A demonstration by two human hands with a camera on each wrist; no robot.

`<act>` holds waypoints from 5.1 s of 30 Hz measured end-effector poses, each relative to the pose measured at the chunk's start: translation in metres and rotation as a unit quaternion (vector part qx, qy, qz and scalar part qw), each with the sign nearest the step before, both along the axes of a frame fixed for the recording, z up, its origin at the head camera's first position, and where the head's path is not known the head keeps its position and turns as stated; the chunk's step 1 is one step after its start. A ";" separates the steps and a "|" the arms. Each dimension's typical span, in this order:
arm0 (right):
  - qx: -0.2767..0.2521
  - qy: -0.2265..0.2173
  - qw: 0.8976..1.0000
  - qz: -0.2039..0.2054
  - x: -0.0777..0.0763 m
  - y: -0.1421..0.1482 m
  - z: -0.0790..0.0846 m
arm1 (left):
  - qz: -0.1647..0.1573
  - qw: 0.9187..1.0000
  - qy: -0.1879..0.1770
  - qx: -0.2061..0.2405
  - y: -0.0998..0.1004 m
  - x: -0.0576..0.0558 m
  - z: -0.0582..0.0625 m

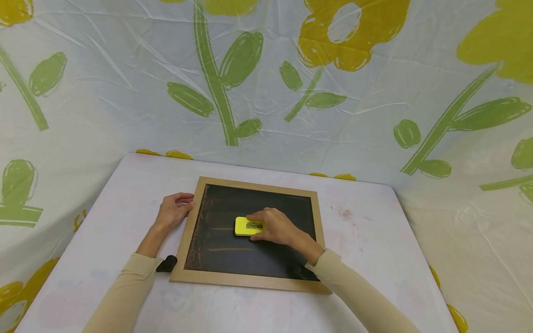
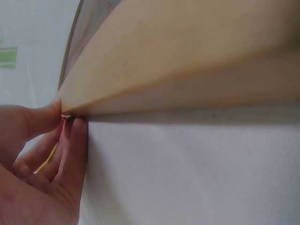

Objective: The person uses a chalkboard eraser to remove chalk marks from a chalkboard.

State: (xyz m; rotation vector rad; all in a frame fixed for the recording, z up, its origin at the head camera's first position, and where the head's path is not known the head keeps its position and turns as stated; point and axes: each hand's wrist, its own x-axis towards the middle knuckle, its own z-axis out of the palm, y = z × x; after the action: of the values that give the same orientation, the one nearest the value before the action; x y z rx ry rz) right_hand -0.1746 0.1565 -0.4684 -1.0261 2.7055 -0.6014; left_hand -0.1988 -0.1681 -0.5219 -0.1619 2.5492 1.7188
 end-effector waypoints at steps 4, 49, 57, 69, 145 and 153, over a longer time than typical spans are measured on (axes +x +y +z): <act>0.006 -0.007 1.000 0.003 -0.001 -0.007 0.000 | 0.002 1.000 -0.003 -0.001 0.000 0.000 0.000; 0.066 0.014 0.997 0.035 -0.005 -0.080 0.005 | -0.008 1.000 0.000 -0.004 -0.005 -0.002 0.000; 0.070 0.013 0.997 0.026 -0.004 -0.069 0.006 | -0.010 1.000 0.001 -0.006 -0.005 -0.004 0.001; 0.070 -0.001 0.997 0.012 -0.001 -0.048 0.013 | -0.011 1.000 0.007 0.008 -0.006 -0.007 0.000; -0.010 -0.010 0.999 -0.050 0.055 0.061 0.012 | -0.017 1.000 0.005 0.006 -0.008 -0.009 0.003; 0.004 -0.005 0.998 -0.055 0.063 0.057 0.008 | -0.019 1.000 0.013 0.004 -0.008 -0.008 0.003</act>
State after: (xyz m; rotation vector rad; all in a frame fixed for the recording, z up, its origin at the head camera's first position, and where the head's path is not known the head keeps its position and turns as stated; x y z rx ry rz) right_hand -0.1116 0.2131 -0.4605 -0.8753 2.7676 -0.6117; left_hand -0.2070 -0.1761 -0.5193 -0.0901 2.5458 1.7284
